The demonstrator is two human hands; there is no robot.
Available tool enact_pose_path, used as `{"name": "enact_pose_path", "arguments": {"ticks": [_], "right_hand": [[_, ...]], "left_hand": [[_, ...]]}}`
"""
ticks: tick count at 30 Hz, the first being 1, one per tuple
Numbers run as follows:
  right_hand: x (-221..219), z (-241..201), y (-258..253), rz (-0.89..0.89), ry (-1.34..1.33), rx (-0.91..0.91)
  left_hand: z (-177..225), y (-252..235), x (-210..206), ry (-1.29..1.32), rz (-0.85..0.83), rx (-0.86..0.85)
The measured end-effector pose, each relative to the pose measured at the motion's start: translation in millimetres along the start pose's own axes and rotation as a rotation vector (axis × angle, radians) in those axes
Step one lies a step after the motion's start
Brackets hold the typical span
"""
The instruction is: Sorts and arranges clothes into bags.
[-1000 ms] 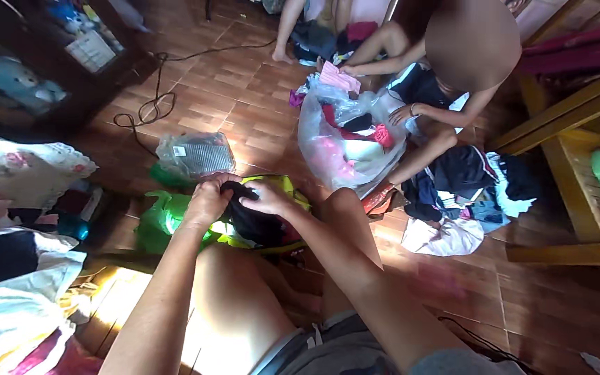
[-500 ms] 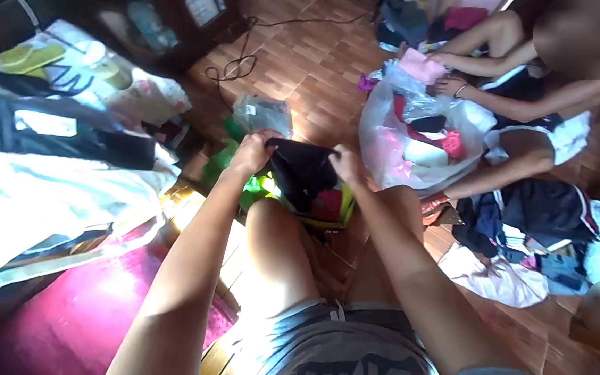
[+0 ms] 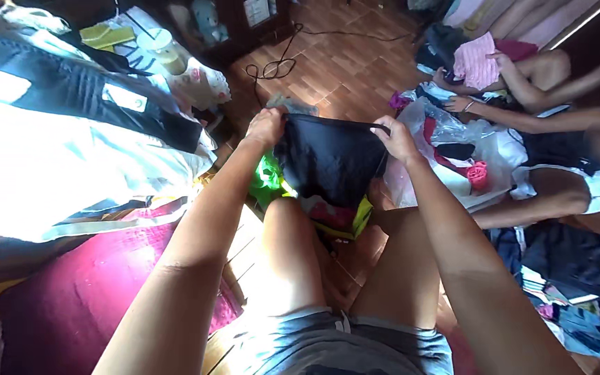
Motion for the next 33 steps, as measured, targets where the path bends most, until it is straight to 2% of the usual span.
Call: {"name": "enact_pose_path", "arguments": {"ticks": [4, 7, 9, 11, 16, 22, 33], "right_hand": [[2.7, -5.7, 10.6, -0.007, -0.005, 0.108], [-4.9, 8.5, 20.1, -0.064, 0.055, 0.076], [-13.6, 28.3, 24.0, -0.156, 0.158, 0.009], [-15.7, 49.8, 27.6, -0.172, 0.223, -0.058], [5.9, 79.5, 36.7, -0.060, 0.196, -0.248], [47.3, 98.2, 33.7, 0.138, 0.032, -0.412], [78.8, 102.1, 11.9, 0.274, -0.212, -0.467]], "left_hand": [[-0.3, -4.8, 20.6, 0.197, 0.070, 0.012], [-5.3, -10.7, 26.9, 0.300, 0.095, 0.003], [-9.4, -13.3, 28.3, 0.327, 0.092, 0.010], [-13.8, -14.4, 29.9, 0.353, 0.099, 0.021], [-27.3, -18.2, 31.8, 0.360, 0.121, 0.031], [-24.3, -16.2, 27.1, 0.170, 0.056, 0.041], [-42.8, -24.0, 23.3, 0.044, 0.063, 0.044]]}}
Point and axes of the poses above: each hand's wrist, its own y-axis away from the middle knuckle, its own x-axis out of the back of the hand, z = x × y, the point moved 10 cm from there along -y, towards the middle knuckle, and after that the axes turned 10 degrees about y, right-handed, at the moved point
